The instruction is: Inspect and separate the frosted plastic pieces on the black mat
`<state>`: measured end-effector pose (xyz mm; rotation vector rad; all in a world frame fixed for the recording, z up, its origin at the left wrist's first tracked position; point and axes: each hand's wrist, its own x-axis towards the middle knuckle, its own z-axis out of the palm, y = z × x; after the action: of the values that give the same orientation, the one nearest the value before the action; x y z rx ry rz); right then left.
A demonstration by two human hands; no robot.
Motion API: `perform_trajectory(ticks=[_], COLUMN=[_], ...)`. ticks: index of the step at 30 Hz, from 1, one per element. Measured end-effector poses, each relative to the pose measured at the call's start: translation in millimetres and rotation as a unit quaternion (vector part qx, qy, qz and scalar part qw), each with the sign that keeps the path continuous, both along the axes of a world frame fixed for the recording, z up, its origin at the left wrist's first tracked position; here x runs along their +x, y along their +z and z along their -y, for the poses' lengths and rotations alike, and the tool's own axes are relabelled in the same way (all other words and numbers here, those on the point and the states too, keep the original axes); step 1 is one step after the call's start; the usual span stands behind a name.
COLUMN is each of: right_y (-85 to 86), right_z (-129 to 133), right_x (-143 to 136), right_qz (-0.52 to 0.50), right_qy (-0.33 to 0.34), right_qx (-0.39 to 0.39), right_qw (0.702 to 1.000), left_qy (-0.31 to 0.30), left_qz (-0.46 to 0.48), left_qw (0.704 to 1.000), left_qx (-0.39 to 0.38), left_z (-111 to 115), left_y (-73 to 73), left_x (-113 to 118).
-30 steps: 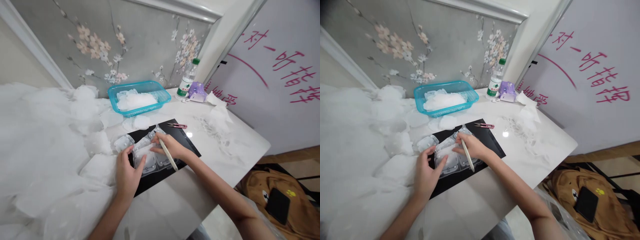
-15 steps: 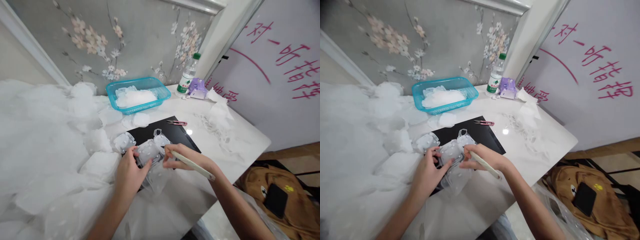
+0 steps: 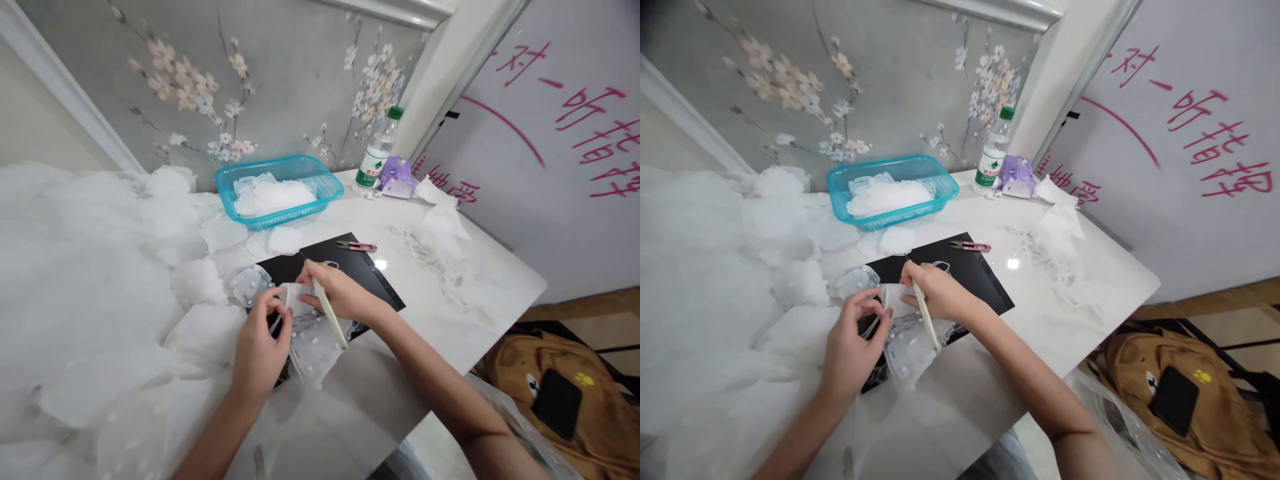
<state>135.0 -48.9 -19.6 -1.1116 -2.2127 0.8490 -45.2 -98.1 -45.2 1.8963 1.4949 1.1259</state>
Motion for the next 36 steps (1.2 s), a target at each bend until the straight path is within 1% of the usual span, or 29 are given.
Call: perform_trajectory(ticks=[2,3,4,6,8,9,10,11,13,14,16,19,21,23,25,27,29,31,33,35,36], right_y=[1.4,1.7,1.7,0.8,-0.7,-1.3,-1.8,-2.1,-2.1,-2.0,-1.5,-1.1,-1.0,-1.1,-1.7,-3.0,-4.9,-6.7,-7.9,-8.3,-8.4], right_z=[1.2,2.6,4.2,7.0,8.5,8.7,8.7,8.7,8.7,9.1,10.8,14.6,16.8,18.4,19.7,21.2,22.9,24.1,24.3,23.5,22.9], right_x=[2.2,3.0,3.4,2.9,0.8,-0.5,-1.8,-2.9,-4.1,-4.3,-4.0,-3.1,-3.2,-4.0,-5.3,-6.5,-7.1,-7.2,-7.2,-7.4,-7.6], right_qz=[-0.07,-0.109,-0.144,-0.187,-0.191,-0.183,-0.172,-0.16,-0.145,-0.145,-0.159,-0.17,-0.141,-0.095,-0.045,-0.03,-0.069,-0.128,-0.164,-0.193,-0.208], right_qy=[-0.048,-0.075,-0.099,-0.137,-0.154,-0.16,-0.168,-0.177,-0.196,-0.204,-0.217,-0.218,-0.194,-0.135,-0.081,-0.068,-0.088,-0.111,-0.132,-0.134,-0.131], right_qx=[0.017,0.021,0.025,0.033,0.055,0.074,0.094,0.111,0.126,0.122,0.098,0.038,-0.008,-0.046,-0.073,-0.093,-0.103,-0.095,-0.079,-0.078,-0.084], right_qw=[0.996,0.991,0.984,0.972,0.968,0.967,0.966,0.965,0.962,0.96,0.958,0.96,0.971,0.985,0.993,0.993,0.988,0.981,0.974,0.969,0.966], left_qy=[0.051,0.07,0.075,0.045,-0.014,-0.044,-0.071,-0.092,-0.119,-0.12,-0.101,-0.055,-0.03,-0.011,-0.002,0.008,0.028,0.044,0.049,0.043,0.041], left_qz=[0.075,0.095,0.1,0.062,0.014,0.01,0.027,0.064,0.166,0.211,0.287,0.358,0.381,0.396,0.409,0.423,0.433,0.433,0.42,0.4,0.392], left_qw=[0.995,0.99,0.984,0.974,0.958,0.948,0.937,0.925,0.895,0.882,0.863,0.849,0.845,0.842,0.836,0.828,0.824,0.83,0.848,0.865,0.869], left_qx=[-0.044,-0.081,-0.124,-0.214,-0.287,-0.316,-0.342,-0.364,-0.396,-0.404,-0.402,-0.385,-0.374,-0.367,-0.365,-0.367,-0.365,-0.349,-0.319,-0.299,-0.299], left_z=[-2.6,-4.2,-5.8,-8.7,-10.2,-10.4,-10.1,-9.6,-7.8,-7.0,-5.9,-6.6,-8.1,-9.3,-10.1,-10.5,-10.8,-10.9,-10.8,-10.3,-10.0], left_y=[-0.4,-0.2,0.1,0.7,1.3,1.6,1.9,2.2,2.0,1.4,-0.8,-4.9,-6.5,-6.3,-4.8,-3.3,-3.5,-6.5,-11.6,-17.0,-19.5], left_x=[-1.5,-2.8,-4.4,-7.8,-10.2,-10.8,-10.8,-10.3,-8.3,-7.2,-5.1,-3.8,-4.4,-5.4,-5.7,-4.6,-2.3,0.0,1.3,0.8,0.0])
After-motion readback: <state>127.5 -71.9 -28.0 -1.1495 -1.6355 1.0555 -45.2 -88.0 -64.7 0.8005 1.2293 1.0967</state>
